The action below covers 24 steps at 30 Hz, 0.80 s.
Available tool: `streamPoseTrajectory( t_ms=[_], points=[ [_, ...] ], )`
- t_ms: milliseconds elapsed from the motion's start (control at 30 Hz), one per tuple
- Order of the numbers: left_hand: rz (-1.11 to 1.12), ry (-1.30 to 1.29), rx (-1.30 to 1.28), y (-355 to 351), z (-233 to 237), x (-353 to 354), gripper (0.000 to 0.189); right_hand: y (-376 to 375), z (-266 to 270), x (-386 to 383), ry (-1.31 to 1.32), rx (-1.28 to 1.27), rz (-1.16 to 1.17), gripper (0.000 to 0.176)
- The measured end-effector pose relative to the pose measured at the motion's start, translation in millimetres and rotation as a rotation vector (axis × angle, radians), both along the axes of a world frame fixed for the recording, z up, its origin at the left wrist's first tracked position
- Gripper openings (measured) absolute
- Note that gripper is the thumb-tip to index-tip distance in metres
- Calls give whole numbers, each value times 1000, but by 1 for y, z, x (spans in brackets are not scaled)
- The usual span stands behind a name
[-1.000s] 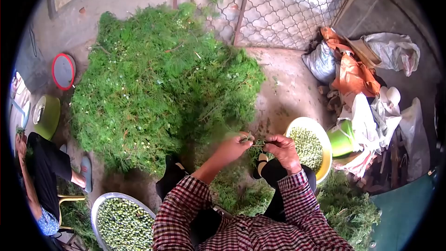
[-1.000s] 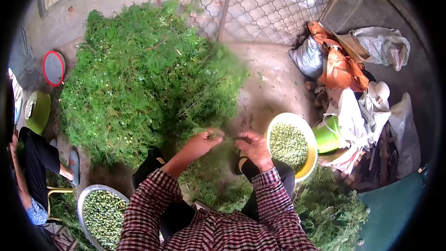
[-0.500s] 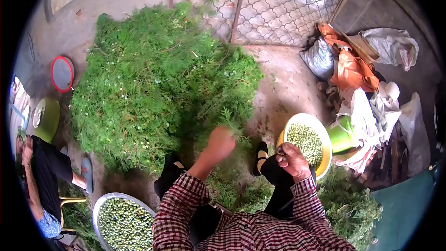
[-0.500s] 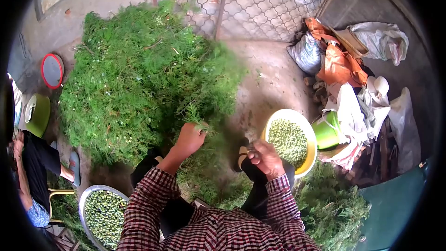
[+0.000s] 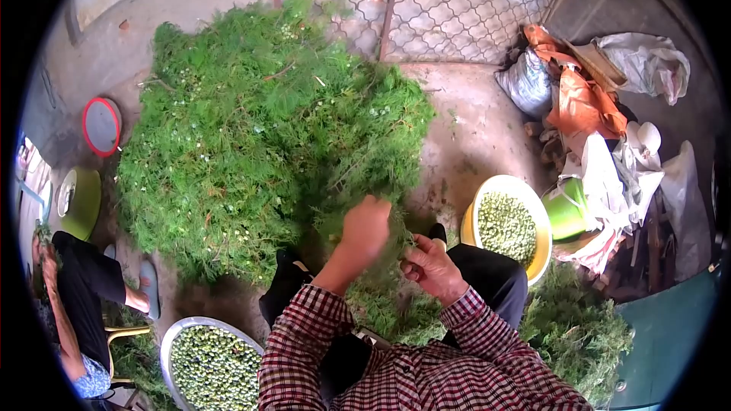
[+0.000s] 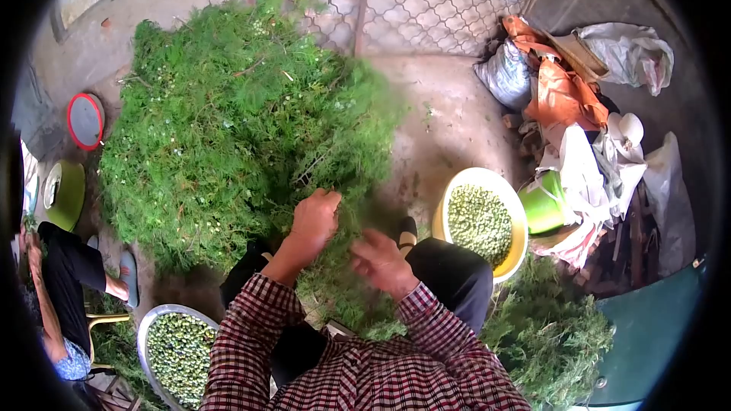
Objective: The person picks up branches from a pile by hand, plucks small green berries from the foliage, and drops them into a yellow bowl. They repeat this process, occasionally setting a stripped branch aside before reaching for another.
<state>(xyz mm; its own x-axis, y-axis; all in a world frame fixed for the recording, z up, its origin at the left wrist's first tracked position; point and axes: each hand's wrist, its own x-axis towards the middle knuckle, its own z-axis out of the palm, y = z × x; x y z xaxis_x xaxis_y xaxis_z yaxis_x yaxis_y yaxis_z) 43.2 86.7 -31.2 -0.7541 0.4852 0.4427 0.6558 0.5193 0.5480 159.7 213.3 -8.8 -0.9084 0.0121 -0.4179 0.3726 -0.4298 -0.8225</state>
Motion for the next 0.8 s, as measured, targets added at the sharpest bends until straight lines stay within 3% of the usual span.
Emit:
streamPoseTrajectory(
  t_ms=[167, 333, 533, 600, 700, 767, 800],
  points=[
    [-38, 6, 10, -4, 7, 4, 11, 0, 2, 2, 40, -170, -146, 26],
    [-37, -36, -31, -2, 1, 2, 22, -3, 7, 2, 20, -221, -141, 14],
    [-48, -106, 239, -2, -3, -8, 23, -7, 7, 10, -204, -396, -130, 13],
    [22, -325, 464, -3, -2, -16, 18, -15, 21, 22, 9, -93, 64, 14],
    [57, -869, 795, -13, 14, -28, 12, -19, 23, 29, 96, -149, 118, 22],
    [81, -1009, 1021, -16, 17, -31, 10, -18, 32, 26, 6, -380, 84, 26],
    [74, -1053, 1076, -18, 19, -30, 9, -16, 31, 26, 13, -369, 83, 27]
  ],
)
